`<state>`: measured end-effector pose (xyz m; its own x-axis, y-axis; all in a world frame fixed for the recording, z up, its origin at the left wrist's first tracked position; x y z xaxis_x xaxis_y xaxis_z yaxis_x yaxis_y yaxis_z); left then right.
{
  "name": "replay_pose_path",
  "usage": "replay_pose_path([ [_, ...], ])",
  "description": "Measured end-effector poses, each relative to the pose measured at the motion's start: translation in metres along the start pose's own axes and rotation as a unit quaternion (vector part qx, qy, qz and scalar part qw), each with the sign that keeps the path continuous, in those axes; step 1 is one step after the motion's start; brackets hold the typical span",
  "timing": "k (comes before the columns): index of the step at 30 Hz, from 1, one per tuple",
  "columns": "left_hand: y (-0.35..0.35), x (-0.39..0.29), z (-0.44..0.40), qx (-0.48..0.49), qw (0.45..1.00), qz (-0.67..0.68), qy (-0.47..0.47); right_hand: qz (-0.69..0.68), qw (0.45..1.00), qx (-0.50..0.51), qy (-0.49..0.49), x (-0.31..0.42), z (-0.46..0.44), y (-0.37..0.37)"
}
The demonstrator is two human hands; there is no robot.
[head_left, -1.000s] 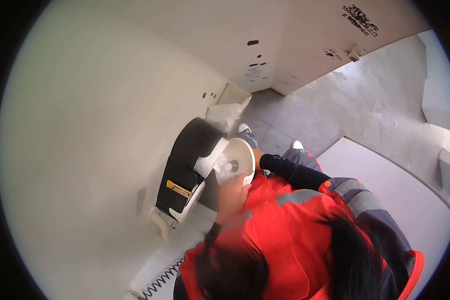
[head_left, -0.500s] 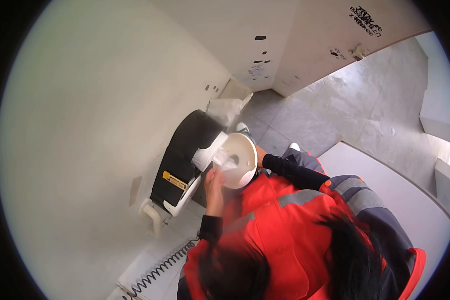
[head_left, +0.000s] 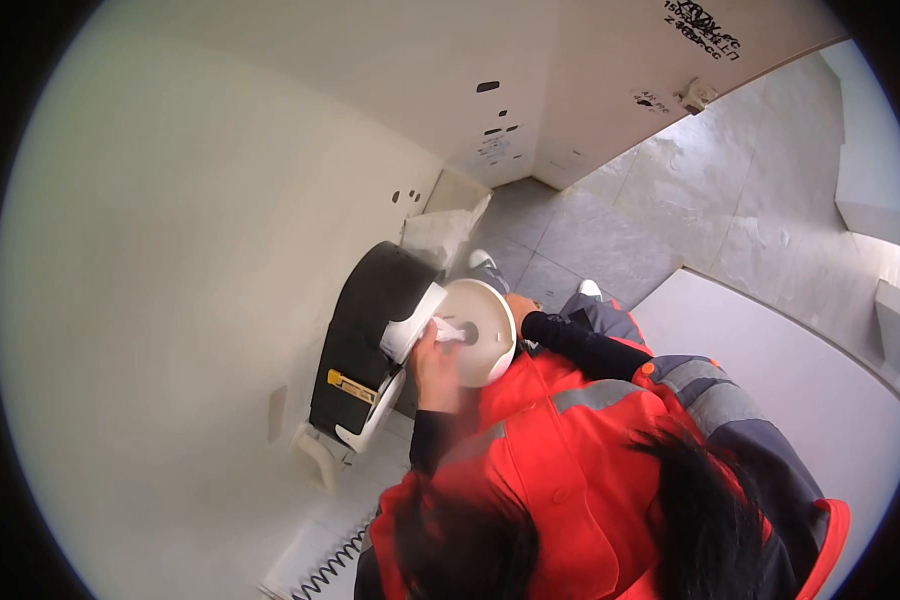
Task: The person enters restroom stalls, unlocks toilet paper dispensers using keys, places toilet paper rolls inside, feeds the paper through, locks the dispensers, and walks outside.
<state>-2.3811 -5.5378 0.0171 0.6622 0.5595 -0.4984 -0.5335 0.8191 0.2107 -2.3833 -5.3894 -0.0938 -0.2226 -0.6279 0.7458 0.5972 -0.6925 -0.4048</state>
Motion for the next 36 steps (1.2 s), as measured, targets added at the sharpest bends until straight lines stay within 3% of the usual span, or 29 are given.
replay_pose_path([
  [3, 0.001, -0.002, 0.002, 0.021, 1.000, -0.005, -0.001, -0.022, 0.999, 0.020, -0.030, 0.013, 0.010, -0.008],
  [5, 0.000, -0.002, -0.001, 0.029, 1.000, -0.009, 0.005, -0.151, 0.971, -0.060, -0.175, 0.017, 0.005, -0.004],
  [9, -0.008, 0.000, -0.006, 0.016, 0.999, -0.027, 0.011, -0.085, 0.986, -0.018, -0.140, 0.009, -0.007, 0.015],
  [11, -0.018, 0.002, -0.007, 0.024, 0.999, -0.025, 0.008, 0.006, 0.999, 0.039, -0.018, 0.018, 0.003, -0.008],
  [12, -0.025, -0.003, -0.007, 0.094, 0.969, -0.205, 0.099, 0.008, 0.999, 0.039, -0.020, 0.016, 0.000, -0.006],
  [13, -0.030, -0.002, -0.004, 0.157, 0.895, -0.375, 0.185, 0.017, 0.999, 0.041, -0.005, 0.012, -0.002, -0.002],
  [14, -0.014, -0.007, 0.023, 0.156, 0.895, -0.372, 0.188, 0.026, 0.999, 0.045, 0.008, 0.011, -0.003, 0.000],
  [15, 0.012, -0.017, 0.066, 0.094, 0.911, -0.370, 0.158, 0.030, 0.999, 0.045, 0.003, 0.014, -0.001, -0.002],
  [17, 0.011, -0.022, 0.096, 0.024, 0.923, -0.360, 0.136, -0.026, 0.988, -0.008, -0.150, 0.037, 0.005, -0.013],
  [18, 0.008, -0.024, 0.104, 0.052, 0.794, -0.533, 0.286, -0.023, 0.987, -0.004, -0.159, 0.040, -0.001, -0.006],
  [19, 0.015, -0.023, 0.117, 0.074, 0.610, -0.673, 0.411, -0.069, 0.966, -0.071, -0.237, 0.048, -0.005, -0.004],
  [20, 0.013, -0.024, 0.119, 0.067, 0.611, -0.672, 0.413, -0.115, 0.933, -0.137, -0.311, 0.052, -0.007, -0.003],
  [22, 0.021, -0.034, 0.129, -0.033, 0.549, -0.719, 0.426, -0.042, 0.939, -0.102, -0.324, 0.069, -0.006, -0.008],
  [23, 0.027, -0.039, 0.133, -0.078, 0.501, -0.738, 0.445, -0.051, 0.940, -0.105, -0.322, 0.073, -0.007, -0.011],
  [24, 0.031, -0.042, 0.132, -0.082, 0.503, -0.735, 0.447, -0.058, 0.940, -0.107, -0.319, 0.083, -0.004, -0.022],
  [25, 0.034, -0.047, 0.133, -0.115, 0.466, -0.744, 0.465, -0.055, 0.939, -0.105, -0.322, 0.092, 0.002, -0.032],
  [26, 0.035, -0.049, 0.136, -0.148, 0.429, -0.750, 0.482, -0.082, 0.964, -0.039, -0.249, 0.108, 0.012, -0.051],
  [27, 0.032, -0.051, 0.135, -0.154, 0.432, -0.746, 0.483, -0.105, 0.979, 0.026, -0.175, 0.113, 0.016, -0.059],
  [30, 0.025, -0.071, 0.140, -0.217, 0.462, -0.689, 0.515, -0.093, 0.975, -0.012, -0.204, 0.105, -0.001, -0.045],
  [33, 0.038, -0.103, 0.145, -0.227, 0.480, -0.645, 0.549, -0.087, 0.978, 0.025, -0.188, 0.108, -0.006, -0.036],
  [36, 0.029, -0.106, 0.118, -0.166, 0.476, -0.692, 0.517, -0.123, 0.980, 0.037, -0.153, 0.133, 0.000, -0.056],
])
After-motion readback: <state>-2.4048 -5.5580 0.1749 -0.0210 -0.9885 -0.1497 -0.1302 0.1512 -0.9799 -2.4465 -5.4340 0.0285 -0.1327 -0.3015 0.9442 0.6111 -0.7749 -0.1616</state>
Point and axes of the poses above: each hand's wrist, its own z-axis away from the middle knuckle, its own y-axis out of the palm, x = y × z, the point moved 5 cm from there along -z, towards the middle knuckle, and after that the axes turned 2 degrees about -y, right-handed, at the moved point
